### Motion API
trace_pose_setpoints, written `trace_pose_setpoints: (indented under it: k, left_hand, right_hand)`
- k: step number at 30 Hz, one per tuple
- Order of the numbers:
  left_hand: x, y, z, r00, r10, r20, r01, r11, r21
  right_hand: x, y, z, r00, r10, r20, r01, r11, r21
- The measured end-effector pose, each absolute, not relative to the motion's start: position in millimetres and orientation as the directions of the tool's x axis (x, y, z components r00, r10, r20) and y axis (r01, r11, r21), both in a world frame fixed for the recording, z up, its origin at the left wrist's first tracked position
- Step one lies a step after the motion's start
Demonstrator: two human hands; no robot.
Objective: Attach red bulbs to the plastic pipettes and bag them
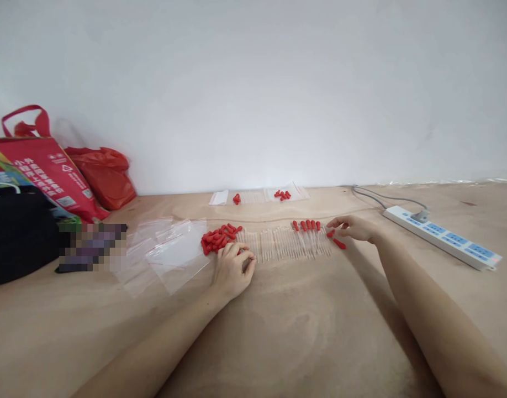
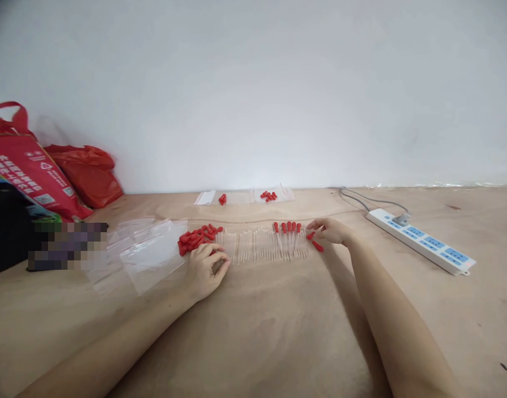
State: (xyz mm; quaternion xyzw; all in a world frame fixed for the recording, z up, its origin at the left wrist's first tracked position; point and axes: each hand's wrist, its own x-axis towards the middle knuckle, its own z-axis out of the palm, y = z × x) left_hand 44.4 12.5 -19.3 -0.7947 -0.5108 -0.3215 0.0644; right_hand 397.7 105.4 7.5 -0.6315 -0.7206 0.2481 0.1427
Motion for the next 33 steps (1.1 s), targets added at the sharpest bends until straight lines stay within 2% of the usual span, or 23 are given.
trace_pose_setpoints:
  k: [4, 9, 11, 14, 17, 19, 24, 33]
  left_hand:
    - [44, 11, -18, 0.270, 0.787, 0.555, 0.861, -0.455, 0.227]
    - [44, 9, -17, 0.256, 0.807, 0.532, 0.888, -0.414, 0.200]
    - [44, 9, -16, 0.269, 0.802, 0.534, 0.899, -0.408, 0.159]
    - [43, 13, -14, 0.289, 0.781, 0.554, 0.916, -0.394, 0.077]
    - [41, 23, -9, 0.237, 0.802, 0.549, 0.949, -0.312, 0.047]
    - [40, 31, -4, 0.181, 0.832, 0.524, 0.970, -0.240, 0.047]
    - [48, 48, 6, 0.092, 0.898, 0.430, 0.993, -0.114, 0.026]
    - [63, 71, 8, 0.003, 0.952, 0.307, 0.999, 0.013, -0.049]
  right_hand:
    - [398, 109, 1, -0.240, 0.960, -0.141, 0.855, 0.140, -0.500]
    - [400, 113, -2, -0.262, 0.965, -0.021, 0.857, 0.222, -0.465]
    - [403, 112, 2, -0.285, 0.957, 0.047, 0.816, 0.268, -0.513]
    - [397, 108, 11, -0.265, 0.951, 0.159, 0.701, 0.303, -0.646]
    - [368, 100, 16, -0.219, 0.929, 0.298, 0.594, 0.369, -0.714]
    - [339, 89, 13, -0.211, 0.893, 0.398, 0.581, 0.442, -0.684]
    - [274, 52, -13, -0.339, 0.708, 0.620, 0.565, 0.680, -0.467]
    - [261, 36, -29, -0.276, 0.659, 0.700, 0.437, 0.734, -0.519]
